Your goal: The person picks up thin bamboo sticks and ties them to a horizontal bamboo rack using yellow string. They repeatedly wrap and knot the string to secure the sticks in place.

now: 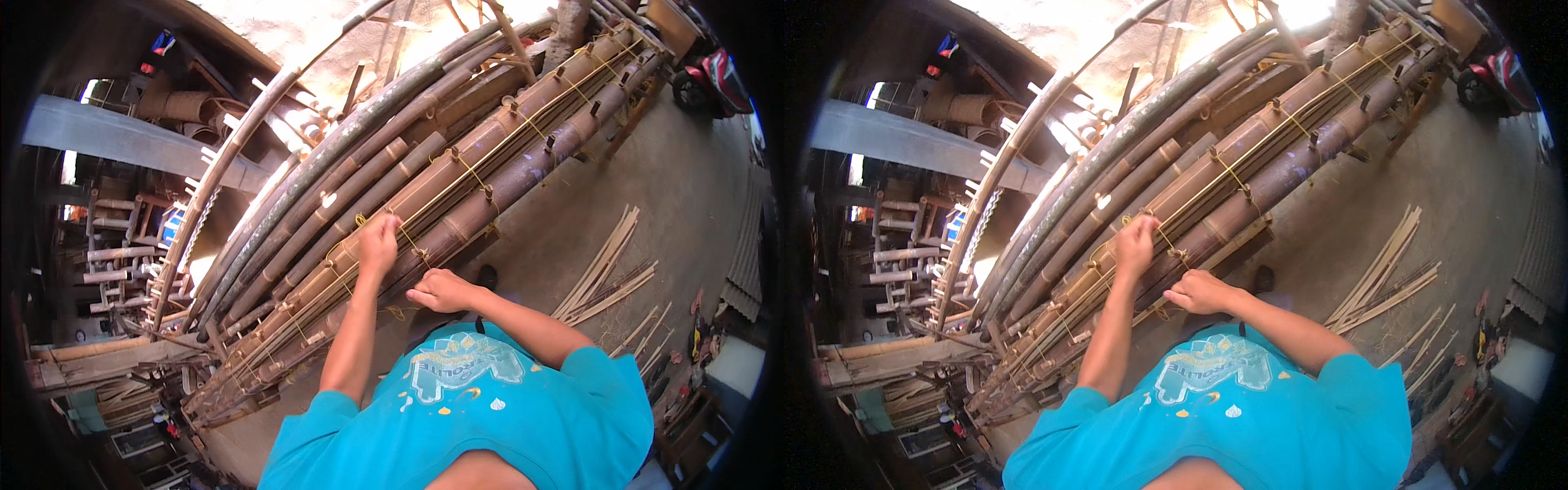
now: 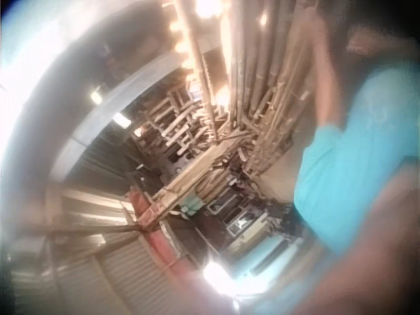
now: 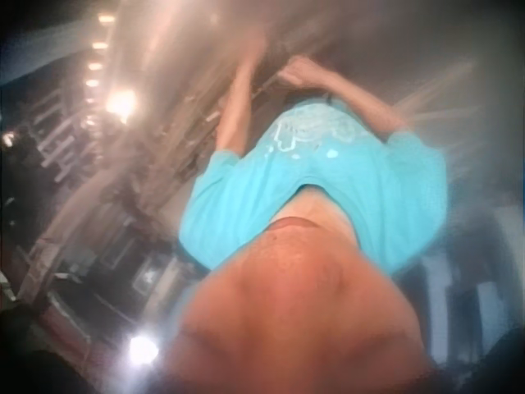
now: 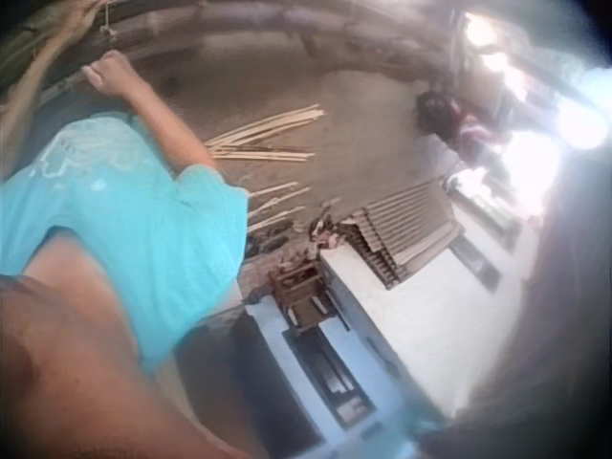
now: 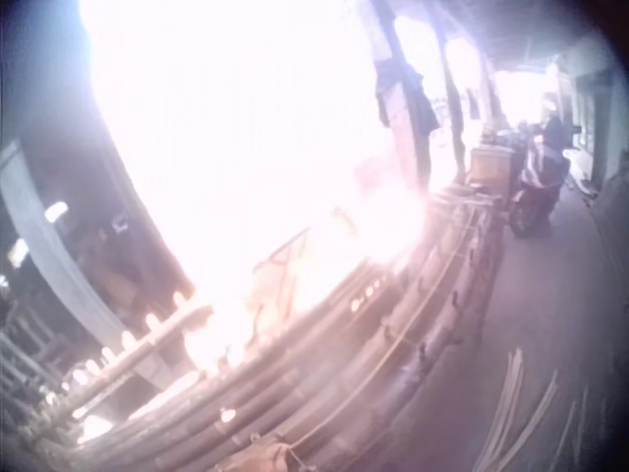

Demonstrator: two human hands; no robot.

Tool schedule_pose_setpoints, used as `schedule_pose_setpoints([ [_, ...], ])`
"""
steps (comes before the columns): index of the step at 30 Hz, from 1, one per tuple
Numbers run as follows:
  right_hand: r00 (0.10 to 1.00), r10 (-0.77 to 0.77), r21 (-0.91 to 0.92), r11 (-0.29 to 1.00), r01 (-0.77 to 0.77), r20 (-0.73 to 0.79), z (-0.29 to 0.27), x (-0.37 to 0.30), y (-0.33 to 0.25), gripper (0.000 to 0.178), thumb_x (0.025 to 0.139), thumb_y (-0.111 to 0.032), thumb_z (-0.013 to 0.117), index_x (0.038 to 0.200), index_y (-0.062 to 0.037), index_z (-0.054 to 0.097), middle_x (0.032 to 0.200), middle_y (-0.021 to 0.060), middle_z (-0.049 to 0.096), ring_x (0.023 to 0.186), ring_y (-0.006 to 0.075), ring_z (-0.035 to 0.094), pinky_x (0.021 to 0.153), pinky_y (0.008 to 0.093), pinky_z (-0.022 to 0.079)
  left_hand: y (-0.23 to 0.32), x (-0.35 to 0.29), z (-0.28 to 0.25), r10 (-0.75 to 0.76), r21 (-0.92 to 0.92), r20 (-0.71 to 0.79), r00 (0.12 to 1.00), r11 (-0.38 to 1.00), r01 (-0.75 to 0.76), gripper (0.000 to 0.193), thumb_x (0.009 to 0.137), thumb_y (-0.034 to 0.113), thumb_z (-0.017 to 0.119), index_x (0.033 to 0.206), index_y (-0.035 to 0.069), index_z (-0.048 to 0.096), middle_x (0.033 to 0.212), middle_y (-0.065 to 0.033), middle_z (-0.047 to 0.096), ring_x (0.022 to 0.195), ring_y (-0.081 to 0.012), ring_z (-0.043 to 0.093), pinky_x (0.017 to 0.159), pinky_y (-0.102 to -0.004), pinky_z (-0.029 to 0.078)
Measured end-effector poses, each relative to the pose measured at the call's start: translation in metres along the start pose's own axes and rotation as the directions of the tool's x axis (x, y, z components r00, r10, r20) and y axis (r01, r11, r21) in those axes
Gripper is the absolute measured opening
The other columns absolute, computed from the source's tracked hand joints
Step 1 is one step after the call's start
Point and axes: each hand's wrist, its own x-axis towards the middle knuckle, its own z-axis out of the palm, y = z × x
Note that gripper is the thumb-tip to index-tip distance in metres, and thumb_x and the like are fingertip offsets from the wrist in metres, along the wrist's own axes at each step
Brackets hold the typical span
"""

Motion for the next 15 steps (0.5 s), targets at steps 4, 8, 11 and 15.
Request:
schedule_pose_setpoints([
  [4, 0.994, 0.015, -0.126, 0.992, -0.029, -0.108, -0.004, -0.005, 0.002, 0.044, 0.093, -0.03, 0.053, 0.06, -0.0012, 0.061, 0.06, 0.0215, 0.058, 0.064, 0.0407, 0.058, 0.078, 0.048, 0.048, 0.038, 0.08, -0.011, -0.183, -0.429, -0.105, 0.978, 0.895, 0.121, 0.029, 0.104, 0.023, 0.051, 0.096, 0.001, 0.068, 0.067, 0.001, 0.058, 0.058, -0.0034, 0.048, 0.056, -0.0225, 0.039],
  [8, 0.997, -0.055, -0.361, 0.93, 0.071, 0.053, 0.012, -0.002, -0.018, 0.031, 0.09, -0.025, 0.056, 0.07, -0.0036, 0.066, 0.07, 0.0181, 0.065, 0.068, 0.0336, 0.062, 0.091, 0.0414, 0.048, -0.085, 0.094, 0.006, -0.038, 0.238, -0.222, 0.974, 0.967, 0.092, 0.029, 0.098, 0.029, 0.05, 0.101, 0.006, 0.068, 0.089, -0.0193, 0.069, 0.084, -0.0367, 0.067, 0.074, -0.0458, 0.051],
  [11, 0.996, -0.057, -0.575, 0.818, 0.011, -0.063, 0.042, 0.0, -0.04, 0.02, 0.087, -0.022, 0.06, 0.095, -0.0053, 0.067, 0.097, 0.0174, 0.068, 0.087, 0.033, 0.063, 0.09, 0.0431, 0.048, -0.087, 0.085, -0.006, -0.107, 0.308, -0.075, 0.991, 0.943, 0.125, 0.032, 0.098, 0.031, 0.05, 0.101, 0.005, 0.068, 0.096, -0.0236, 0.068, 0.095, -0.0424, 0.065, 0.082, -0.0508, 0.05],
  [15, 0.948, 0.3, 0.187, 0.93, -0.315, 0.107, 0.119, 0.012, -0.039, 0.024, 0.089, -0.021, 0.063, 0.112, -0.012, 0.063, 0.114, 0.0113, 0.066, 0.102, 0.0259, 0.062, 0.091, 0.0448, 0.049, -0.051, 0.035, -0.088, -0.163, 0.333, 0.006, 0.987, 0.931, 0.152, 0.033, 0.097, 0.031, 0.053, 0.105, 0.003, 0.067, 0.102, -0.0254, 0.068, 0.1, -0.0414, 0.065, 0.086, -0.0465, 0.05],
])
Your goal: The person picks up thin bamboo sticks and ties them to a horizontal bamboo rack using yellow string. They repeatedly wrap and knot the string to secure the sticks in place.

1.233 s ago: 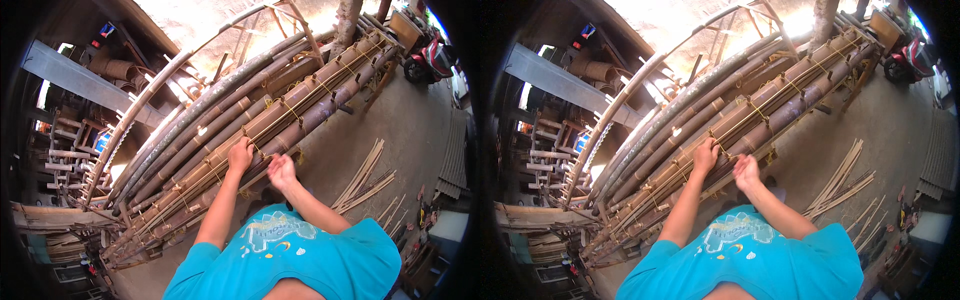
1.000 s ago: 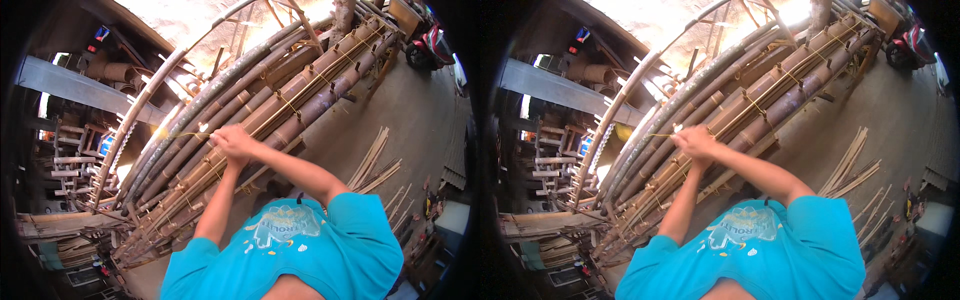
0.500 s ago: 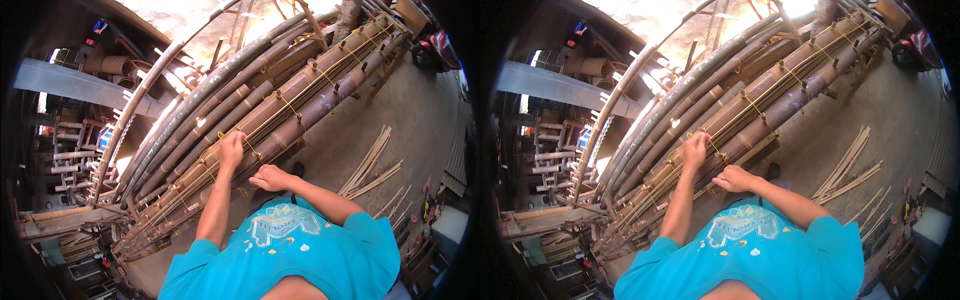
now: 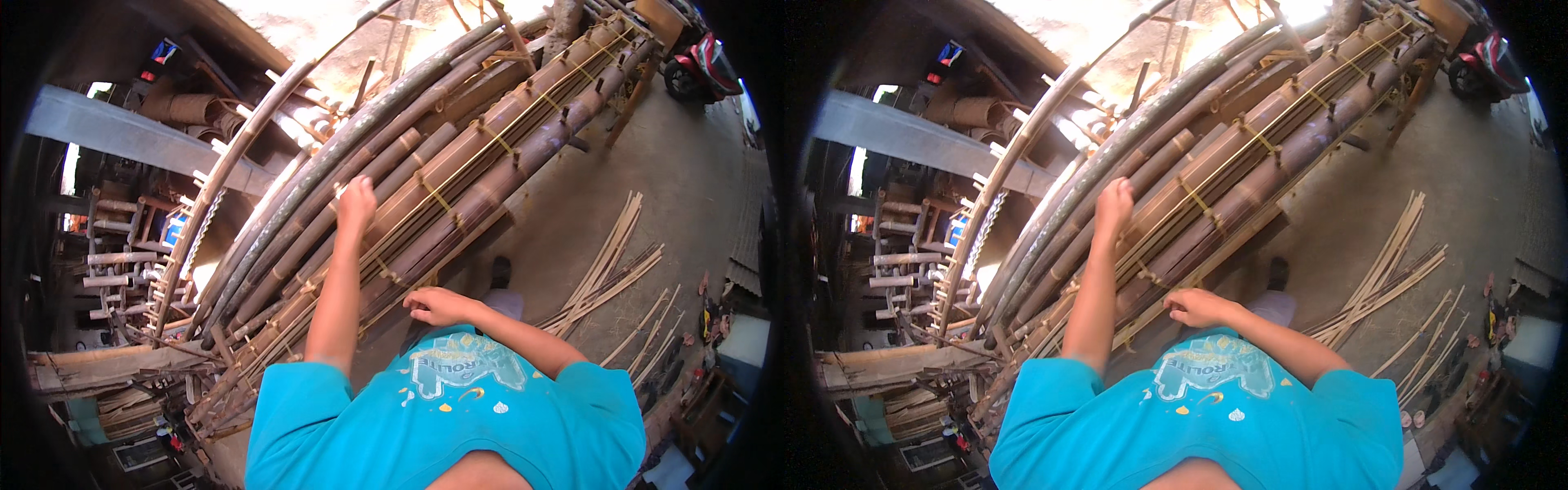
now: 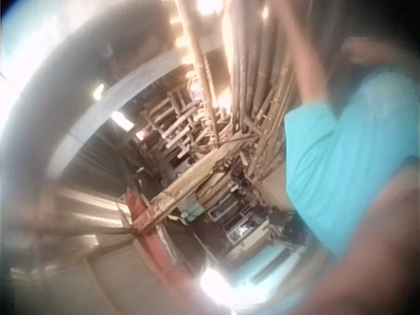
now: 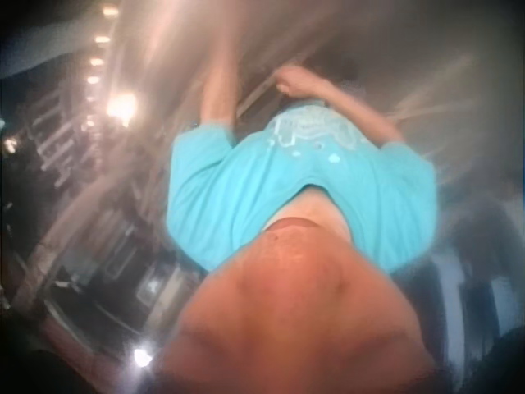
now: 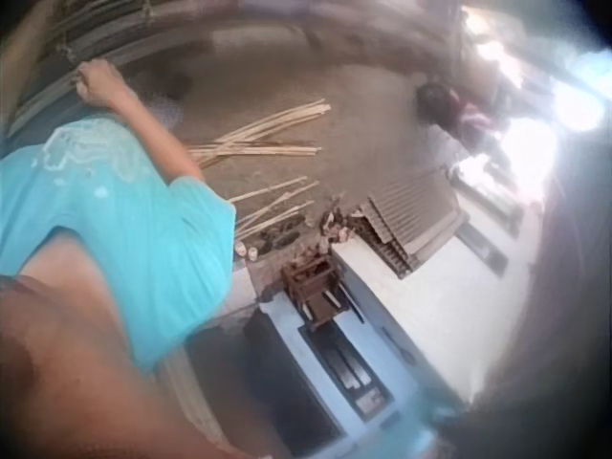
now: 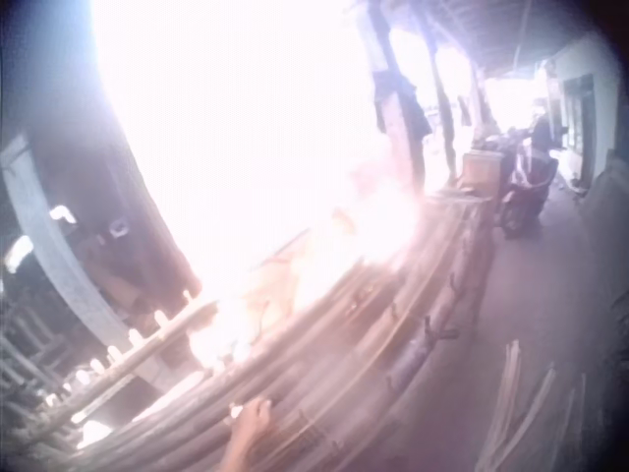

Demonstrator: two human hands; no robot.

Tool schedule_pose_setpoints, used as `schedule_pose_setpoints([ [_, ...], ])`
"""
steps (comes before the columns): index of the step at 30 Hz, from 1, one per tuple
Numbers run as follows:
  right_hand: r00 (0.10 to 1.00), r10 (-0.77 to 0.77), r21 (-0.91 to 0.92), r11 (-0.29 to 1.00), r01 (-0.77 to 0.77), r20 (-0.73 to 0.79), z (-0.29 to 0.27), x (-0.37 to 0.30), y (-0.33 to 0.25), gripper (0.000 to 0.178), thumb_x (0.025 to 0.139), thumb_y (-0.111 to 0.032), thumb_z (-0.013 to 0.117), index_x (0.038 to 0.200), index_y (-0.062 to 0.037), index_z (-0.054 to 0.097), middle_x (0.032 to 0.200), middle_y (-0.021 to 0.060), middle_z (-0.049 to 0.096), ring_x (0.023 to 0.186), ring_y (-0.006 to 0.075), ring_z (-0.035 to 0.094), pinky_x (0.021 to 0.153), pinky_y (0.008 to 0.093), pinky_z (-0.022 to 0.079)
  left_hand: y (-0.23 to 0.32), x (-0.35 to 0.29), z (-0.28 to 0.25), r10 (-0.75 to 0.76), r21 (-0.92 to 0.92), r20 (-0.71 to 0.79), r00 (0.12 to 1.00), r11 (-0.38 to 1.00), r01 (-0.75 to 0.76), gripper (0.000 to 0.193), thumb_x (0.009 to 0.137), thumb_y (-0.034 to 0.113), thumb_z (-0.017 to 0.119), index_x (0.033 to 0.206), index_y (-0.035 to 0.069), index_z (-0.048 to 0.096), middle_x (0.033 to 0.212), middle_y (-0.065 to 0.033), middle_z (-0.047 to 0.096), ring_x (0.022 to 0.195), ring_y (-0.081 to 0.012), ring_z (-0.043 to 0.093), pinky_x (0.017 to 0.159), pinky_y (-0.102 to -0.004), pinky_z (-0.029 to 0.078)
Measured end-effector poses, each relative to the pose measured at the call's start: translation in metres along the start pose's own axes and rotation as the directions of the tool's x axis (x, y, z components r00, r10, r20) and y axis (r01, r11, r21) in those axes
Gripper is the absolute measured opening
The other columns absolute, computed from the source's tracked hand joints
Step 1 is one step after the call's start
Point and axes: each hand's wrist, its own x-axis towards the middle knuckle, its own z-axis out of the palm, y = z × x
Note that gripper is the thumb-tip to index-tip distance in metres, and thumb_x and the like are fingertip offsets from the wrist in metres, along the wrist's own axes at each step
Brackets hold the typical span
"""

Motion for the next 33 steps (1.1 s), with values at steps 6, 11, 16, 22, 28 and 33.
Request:
schedule_pose_setpoints([
  [6, 0.789, 0.613, 0.971, -0.212, 0.111, 0.044, 0.07, 0.045, -0.034, 0.032, 0.101, -0.036, 0.053, 0.117, -0.0089, 0.059, 0.11, 0.0029, 0.063, 0.105, 0.0135, 0.057, 0.098, 0.0339, 0.042, -0.121, -0.141, -0.002, 0.104, -0.002, 0.086, 0.991, 0.995, -0.104, 0.023, 0.092, 0.029, 0.061, 0.103, 0.01, 0.066, 0.097, -0.0181, 0.071, 0.097, -0.0367, 0.066, 0.092, -0.0519, 0.038],
  [11, 0.825, 0.484, 0.954, 0.081, 0.287, -0.29, 0.107, 0.066, -0.071, 0.04, 0.102, -0.047, 0.046, 0.119, -0.0123, 0.053, 0.099, 0.0036, 0.06, 0.094, 0.0191, 0.057, 0.09, 0.0333, 0.045, -0.087, -0.145, -0.003, 0.003, 0.002, -0.019, 1.0, 1.0, -0.003, 0.015, 0.09, 0.027, 0.064, 0.101, 0.016, 0.067, 0.091, -0.0087, 0.073, 0.094, -0.0292, 0.067, 0.085, -0.0443, 0.031],
  [16, 0.647, 0.68, 0.889, 0.016, 0.458, -0.346, 0.069, 0.059, -0.005, 0.038, 0.098, -0.047, 0.051, 0.107, -0.0111, 0.06, 0.086, 0.0013, 0.057, 0.082, 0.0164, 0.053, 0.084, 0.0333, 0.047, -0.074, -0.148, -0.001, 0.043, 0.017, -0.071, 0.997, 0.999, -0.042, 0.017, 0.09, 0.026, 0.066, 0.101, 0.013, 0.067, 0.088, -0.0095, 0.072, 0.09, -0.0292, 0.066, 0.084, -0.0447, 0.029],
  [22, 0.665, -0.21, -0.045, 0.966, 0.256, -0.717, 0.075, 0.083, -0.195, 0.027, 0.098, -0.031, 0.053, 0.089, -0.0068, 0.061, 0.079, 0.0076, 0.061, 0.072, 0.0186, 0.058, 0.074, 0.0354, 0.048, -0.053, -0.151, -0.013, 0.025, 0.046, -0.034, 0.999, 0.999, -0.024, 0.022, 0.093, 0.026, 0.062, 0.104, 0.007, 0.068, 0.094, -0.0144, 0.071, 0.089, -0.0312, 0.066, 0.089, -0.0375, 0.046],
  [28, 0.984, -0.155, -0.784, 0.62, 0.027, -0.089, -0.008, 0.171, -0.151, 0.061, 0.099, -0.057, 0.04, 0.109, -0.0059, 0.072, 0.103, 0.0205, 0.07, 0.101, 0.0298, 0.065, 0.089, 0.0466, 0.045, -0.105, -0.138, -0.002, 0.035, 0.047, 0.003, 0.999, 0.998, -0.035, 0.033, 0.099, 0.034, 0.052, 0.114, 0.009, 0.067, 0.103, -0.0194, 0.069, 0.103, -0.0387, 0.063, 0.098, -0.0433, 0.041],
  [33, 0.988, -0.156, 0.285, 0.946, 0.152, -0.008, -0.038, 0.181, -0.128, 0.053, 0.101, -0.048, 0.047, 0.083, -0.0019, 0.066, 0.083, 0.0113, 0.068, 0.078, 0.0181, 0.063, 0.075, 0.0338, 0.048, -0.084, -0.141, -0.011, 0.009, -0.153, 0.038, 0.999, 0.988, -0.003, 0.031, 0.101, 0.034, 0.045, 0.108, 0.014, 0.068, 0.096, -0.017, 0.07, 0.102, -0.0386, 0.063, 0.099, -0.0541, 0.03],
])
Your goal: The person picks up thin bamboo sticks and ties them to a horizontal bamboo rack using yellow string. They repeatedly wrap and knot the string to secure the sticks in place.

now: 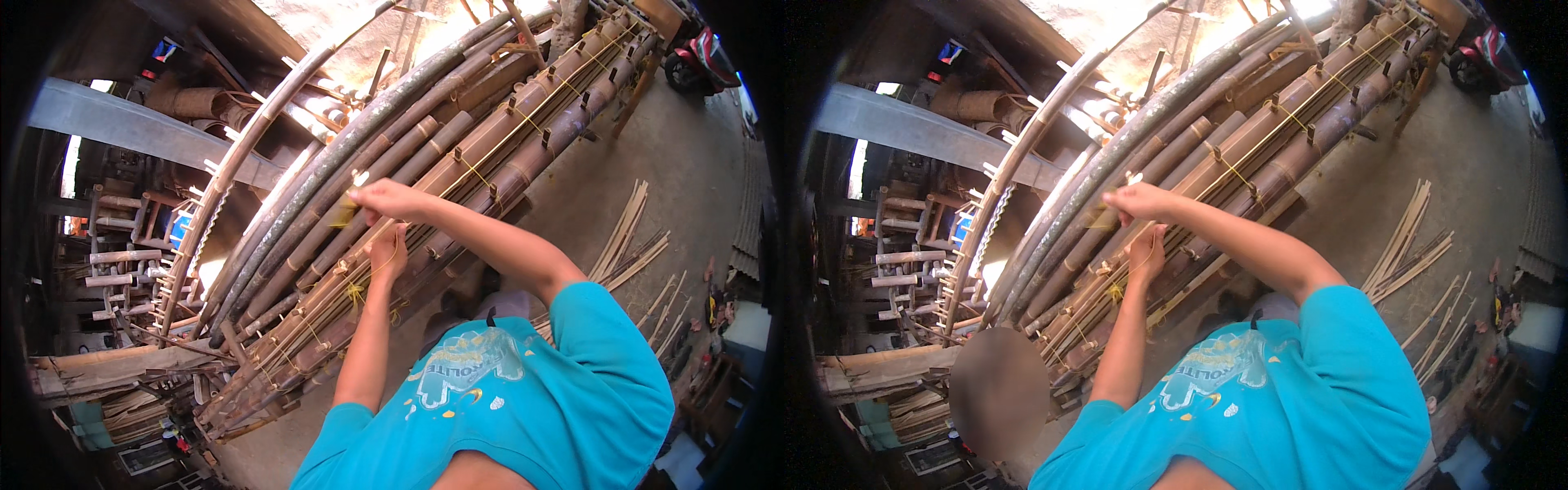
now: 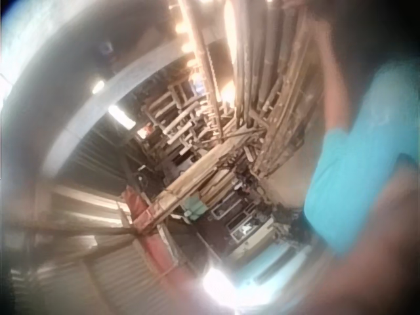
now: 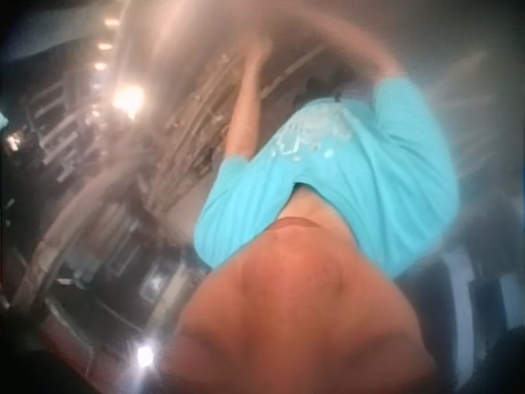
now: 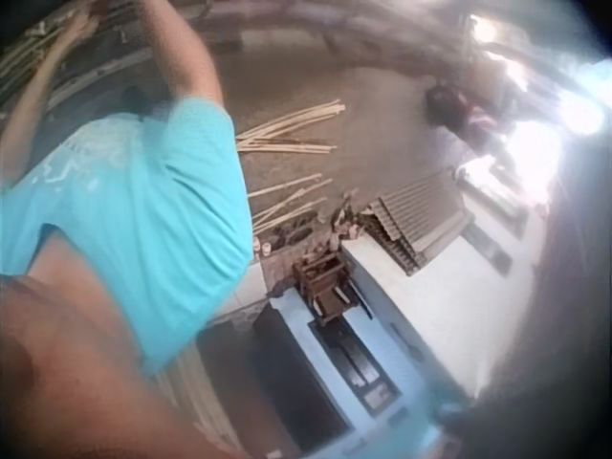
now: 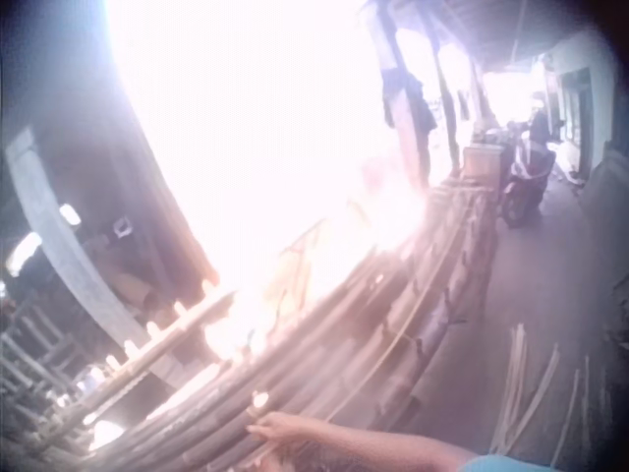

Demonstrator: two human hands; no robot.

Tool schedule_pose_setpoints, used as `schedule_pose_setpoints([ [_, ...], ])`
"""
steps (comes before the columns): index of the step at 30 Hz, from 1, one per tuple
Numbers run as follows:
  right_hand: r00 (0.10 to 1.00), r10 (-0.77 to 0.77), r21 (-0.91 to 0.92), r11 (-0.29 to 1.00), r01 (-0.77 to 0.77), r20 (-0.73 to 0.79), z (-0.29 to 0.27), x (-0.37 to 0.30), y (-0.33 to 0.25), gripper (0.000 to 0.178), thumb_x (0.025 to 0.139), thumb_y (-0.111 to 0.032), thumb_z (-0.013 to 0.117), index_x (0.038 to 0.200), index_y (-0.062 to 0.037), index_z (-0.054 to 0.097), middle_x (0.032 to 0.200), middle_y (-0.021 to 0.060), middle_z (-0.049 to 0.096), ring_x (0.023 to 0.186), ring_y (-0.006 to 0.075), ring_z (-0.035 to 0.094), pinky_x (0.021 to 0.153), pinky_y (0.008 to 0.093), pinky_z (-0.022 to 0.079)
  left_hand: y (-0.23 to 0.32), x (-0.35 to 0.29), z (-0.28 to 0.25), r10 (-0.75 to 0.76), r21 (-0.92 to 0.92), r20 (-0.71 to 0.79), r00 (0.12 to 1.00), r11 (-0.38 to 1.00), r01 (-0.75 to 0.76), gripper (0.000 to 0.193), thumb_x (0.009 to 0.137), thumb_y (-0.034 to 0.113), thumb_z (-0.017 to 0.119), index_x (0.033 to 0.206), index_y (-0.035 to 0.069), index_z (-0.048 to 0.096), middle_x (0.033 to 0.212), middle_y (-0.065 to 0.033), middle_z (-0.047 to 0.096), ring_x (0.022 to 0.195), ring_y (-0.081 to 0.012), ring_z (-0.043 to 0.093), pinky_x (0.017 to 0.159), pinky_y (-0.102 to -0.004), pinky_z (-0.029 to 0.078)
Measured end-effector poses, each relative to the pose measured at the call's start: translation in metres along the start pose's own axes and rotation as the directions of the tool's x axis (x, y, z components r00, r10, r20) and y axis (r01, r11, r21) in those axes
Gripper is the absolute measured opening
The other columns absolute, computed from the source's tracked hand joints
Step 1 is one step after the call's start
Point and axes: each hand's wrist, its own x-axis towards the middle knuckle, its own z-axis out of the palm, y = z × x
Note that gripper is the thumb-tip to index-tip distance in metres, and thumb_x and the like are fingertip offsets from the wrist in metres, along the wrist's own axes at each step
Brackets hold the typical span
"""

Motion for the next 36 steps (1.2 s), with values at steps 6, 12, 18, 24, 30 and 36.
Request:
schedule_pose_setpoints([
  [6, 0.969, -0.114, -0.735, 0.634, 0.241, 0.22, 0.036, -0.166, 0.081, 0.037, 0.095, -0.029, 0.054, 0.072, -0.0036, 0.066, 0.07, 0.0214, 0.064, 0.071, 0.0406, 0.063, 0.069, 0.0478, 0.052, 0.019, 0.002, 0.001, 0.009, 0.042, -0.062, 0.998, 0.999, -0.006, 0.028, 0.099, 0.027, 0.052, 0.095, 0.005, 0.069, 0.083, -0.0138, 0.07, 0.082, -0.0216, 0.067, 0.08, -0.0387, 0.049],
  [12, 0.985, -0.163, -0.581, 0.807, 0.103, -0.053, 0.053, -0.165, 0.096, 0.039, 0.094, -0.028, 0.055, 0.065, -0.0027, 0.062, 0.064, 0.0206, 0.06, 0.068, 0.0393, 0.06, 0.076, 0.0469, 0.049, 0.051, 0.091, -0.034, -0.046, -0.476, -0.136, 0.99, 0.879, -0.025, 0.029, 0.104, 0.023, 0.051, 0.098, 0.0, 0.068, 0.076, -0.004, 0.066, 0.067, -0.0082, 0.056, 0.062, -0.0237, 0.046],
  [18, 0.965, -0.26, -0.82, 0.545, 0.172, 0.03, 0.088, -0.166, 0.092, 0.016, 0.083, -0.021, 0.062, 0.081, -0.0058, 0.064, 0.077, 0.0153, 0.064, 0.078, 0.0355, 0.062, 0.087, 0.045, 0.047, -0.069, 0.115, 0.006, 0.024, 0.12, -0.125, 0.992, 0.993, -0.009, 0.033, 0.096, 0.03, 0.05, 0.107, 0.005, 0.069, 0.095, -0.0201, 0.071, 0.091, -0.0373, 0.068, 0.08, -0.0448, 0.05],
  [24, 0.995, -0.092, -0.306, 0.946, 0.102, 0.047, 0.191, -0.153, 0.112, 0.03, 0.091, -0.032, 0.064, 0.114, -0.0119, 0.063, 0.103, 0.0178, 0.062, 0.11, 0.0295, 0.059, 0.092, 0.0436, 0.048, -0.087, 0.034, -0.091, -0.038, 0.143, -0.126, 0.991, 0.988, 0.056, 0.043, 0.097, 0.03, 0.054, 0.128, 0.0, 0.058, 0.105, -0.0238, 0.069, 0.101, -0.035, 0.067, 0.085, -0.0421, 0.051],
  [30, 0.714, 0.414, 0.822, 0.352, 0.447, -0.565, 0.251, -0.102, 0.124, 0.019, 0.098, -0.025, 0.053, 0.097, -0.0101, 0.064, 0.089, 0.0044, 0.067, 0.089, 0.016, 0.062, 0.08, 0.0313, 0.05, -0.129, -0.086, -0.13, 0.003, 0.116, 0.283, 0.959, 0.993, -0.037, 0.033, 0.091, 0.029, 0.063, 0.112, 0.005, 0.061, 0.108, -0.0263, 0.066, 0.107, -0.0392, 0.063, 0.091, -0.0441, 0.05],
  [36, 0.996, -0.085, -0.671, 0.737, 0.077, 0.02, 0.289, -0.011, -0.023, 0.05, 0.102, -0.043, 0.04, 0.102, -0.0018, 0.069, 0.1, 0.0189, 0.069, 0.097, 0.0333, 0.064, 0.096, 0.0507, 0.043, -0.21, -0.091, -0.074, 0.243, -0.589, -0.117, 0.963, 0.763, -0.265, 0.033, 0.094, 0.03, 0.059, 0.116, 0.005, 0.063, 0.103, -0.0229, 0.068, 0.096, -0.038, 0.066, 0.085, -0.0476, 0.051],
])
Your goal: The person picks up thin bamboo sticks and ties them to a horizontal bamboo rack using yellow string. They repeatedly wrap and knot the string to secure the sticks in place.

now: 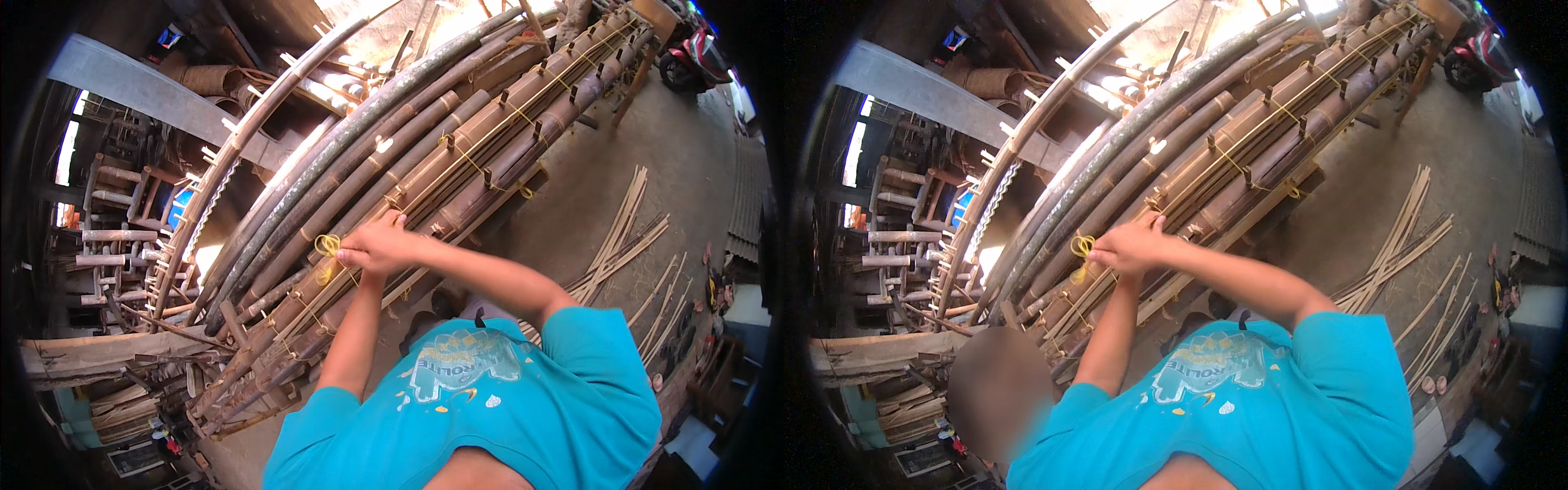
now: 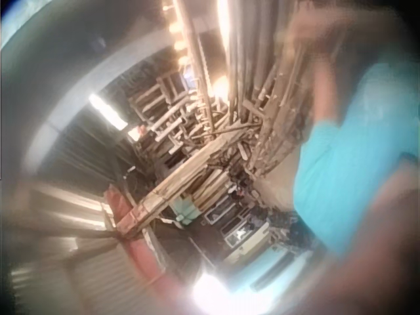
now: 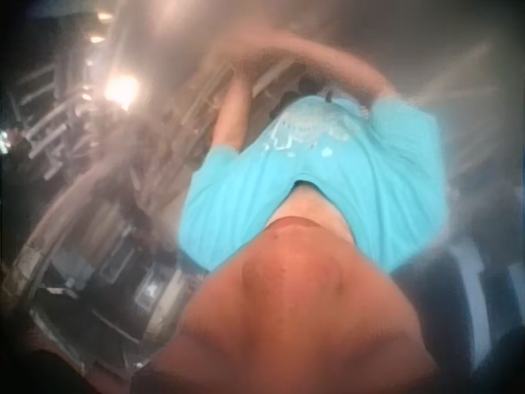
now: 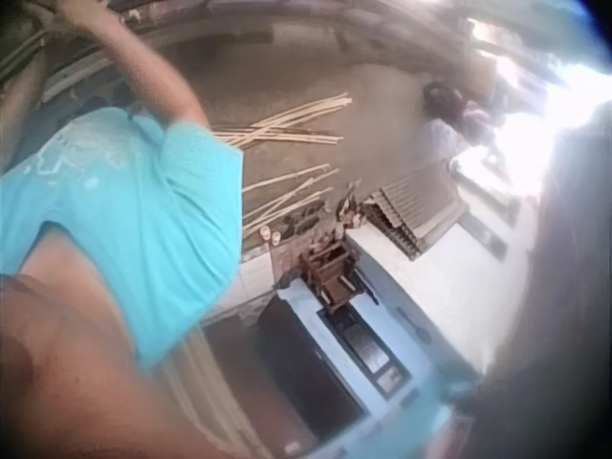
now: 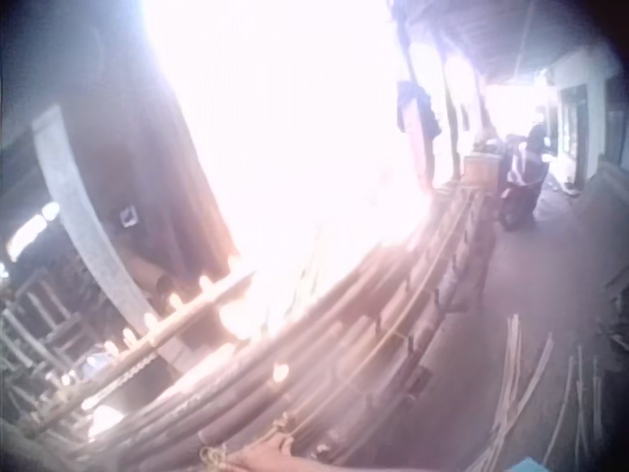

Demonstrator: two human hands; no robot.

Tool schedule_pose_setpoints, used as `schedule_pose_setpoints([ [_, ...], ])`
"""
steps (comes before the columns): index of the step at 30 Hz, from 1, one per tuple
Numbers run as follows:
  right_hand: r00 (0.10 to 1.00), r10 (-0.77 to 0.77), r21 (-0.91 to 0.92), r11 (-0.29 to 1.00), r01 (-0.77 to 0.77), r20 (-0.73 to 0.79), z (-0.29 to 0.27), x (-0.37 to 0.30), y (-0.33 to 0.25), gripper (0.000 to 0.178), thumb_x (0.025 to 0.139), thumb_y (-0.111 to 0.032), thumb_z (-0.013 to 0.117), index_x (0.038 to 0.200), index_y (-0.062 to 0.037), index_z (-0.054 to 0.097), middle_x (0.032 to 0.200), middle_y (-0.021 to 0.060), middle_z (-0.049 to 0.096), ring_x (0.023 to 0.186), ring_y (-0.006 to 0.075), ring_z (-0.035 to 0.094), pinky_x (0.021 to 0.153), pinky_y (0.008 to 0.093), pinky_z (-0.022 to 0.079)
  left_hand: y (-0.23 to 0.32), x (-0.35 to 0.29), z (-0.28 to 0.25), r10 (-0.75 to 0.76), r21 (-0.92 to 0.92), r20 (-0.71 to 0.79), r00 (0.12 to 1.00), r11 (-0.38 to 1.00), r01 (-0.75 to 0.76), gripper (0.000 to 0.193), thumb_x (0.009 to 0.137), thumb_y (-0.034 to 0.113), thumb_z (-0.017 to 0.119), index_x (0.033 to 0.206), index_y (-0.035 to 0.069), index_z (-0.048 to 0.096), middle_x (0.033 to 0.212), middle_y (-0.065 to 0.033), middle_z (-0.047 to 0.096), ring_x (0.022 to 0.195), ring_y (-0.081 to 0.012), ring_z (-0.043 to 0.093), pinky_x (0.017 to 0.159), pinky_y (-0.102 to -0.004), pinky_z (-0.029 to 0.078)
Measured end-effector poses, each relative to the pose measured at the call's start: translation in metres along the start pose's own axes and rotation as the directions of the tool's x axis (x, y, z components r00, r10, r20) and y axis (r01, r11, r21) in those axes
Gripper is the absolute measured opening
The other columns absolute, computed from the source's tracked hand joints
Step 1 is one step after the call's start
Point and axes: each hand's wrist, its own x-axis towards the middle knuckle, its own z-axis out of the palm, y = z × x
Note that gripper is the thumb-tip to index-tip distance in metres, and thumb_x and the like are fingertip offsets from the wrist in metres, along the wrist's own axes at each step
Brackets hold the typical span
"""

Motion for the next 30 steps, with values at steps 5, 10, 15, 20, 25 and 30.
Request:
schedule_pose_setpoints([
  [5, 0.979, 0.166, -0.449, 0.87, -0.203, -0.121, -0.034, 0.056, 0.118, 0.062, 0.098, -0.058, 0.043, 0.105, -0.0039, 0.072, 0.097, 0.0208, 0.071, 0.094, 0.0329, 0.067, 0.091, 0.051, 0.047, 0.097, 0.031, 0.025, -0.358, 0.703, 0.014, 0.934, 0.668, 0.245, 0.032, 0.1, 0.032, 0.051, 0.112, 0.007, 0.067, 0.101, -0.0232, 0.067, 0.094, -0.0402, 0.066, 0.081, -0.0468, 0.05],
  [10, 0.977, -0.041, 0.246, 0.969, -0.013, 0.211, -0.075, -0.017, 0.066, 0.053, 0.099, -0.043, 0.052, 0.071, -0.0005, 0.066, 0.07, 0.0163, 0.066, 0.072, 0.0307, 0.065, 0.077, 0.0414, 0.051, 0.066, 0.02, 0.008, -0.255, 0.645, -0.045, 0.966, 0.731, 0.223, 0.031, 0.1, 0.034, 0.051, 0.107, 0.009, 0.068, 0.094, -0.0202, 0.068, 0.091, -0.0368, 0.067, 0.077, -0.0438, 0.05],
  [15, 0.929, -0.298, 0.067, 0.945, 0.319, -0.219, 0.047, -0.108, 0.12, 0.043, 0.098, -0.036, 0.056, 0.069, -0.0048, 0.063, 0.066, 0.0167, 0.062, 0.076, 0.0382, 0.063, 0.088, 0.0449, 0.049, 0.092, 0.024, 0.023, -0.164, 0.602, -0.094, 0.982, 0.776, 0.187, 0.028, 0.098, 0.032, 0.054, 0.099, 0.01, 0.07, 0.092, -0.0192, 0.069, 0.088, -0.0384, 0.067, 0.078, -0.0449, 0.051],
  [20, 0.94, -0.249, -0.082, 0.968, 0.236, -0.234, 0.047, -0.113, 0.124, 0.039, 0.094, -0.032, 0.061, 0.067, -0.0047, 0.062, 0.066, 0.0148, 0.062, 0.073, 0.0346, 0.063, 0.094, 0.0435, 0.049, 0.109, 0.126, 0.015, -0.197, 0.075, -0.252, 0.947, 0.972, 0.222, 0.027, 0.102, 0.019, 0.051, 0.093, 0.0, 0.068, 0.066, -0.0018, 0.062, 0.06, -0.0082, 0.055, 0.057, -0.0267, 0.044],
  [25, 0.804, -0.132, 0.096, 0.969, 0.229, -0.58, 0.068, -0.12, 0.096, 0.026, 0.093, -0.025, 0.064, 0.079, -0.0035, 0.068, 0.083, 0.011, 0.069, 0.081, 0.0261, 0.067, 0.096, 0.0415, 0.048, -0.001, 0.127, -0.002, -0.186, 0.74, -0.274, 0.944, 0.586, 0.33, 0.029, 0.098, 0.03, 0.045, 0.099, 0.011, 0.068, 0.09, -0.0244, 0.068, 0.087, -0.0447, 0.065, 0.077, -0.0523, 0.051],
  [30, 0.445, 0.793, 0.909, 0.363, 0.204, -0.417, 0.122, -0.118, 0.087, 0.031, 0.103, -0.025, 0.046, 0.112, -0.0025, 0.065, 0.106, 0.0042, 0.068, 0.097, 0.0167, 0.063, 0.087, 0.0328, 0.05, 0.048, 0.105, -0.061, -0.206, 0.673, -0.15, 0.967, 0.695, 0.252, 0.046, 0.097, 0.037, 0.056, 0.123, 0.0, 0.063, 0.103, -0.0224, 0.071, 0.099, -0.032, 0.069, 0.085, -0.0406, 0.052],
])
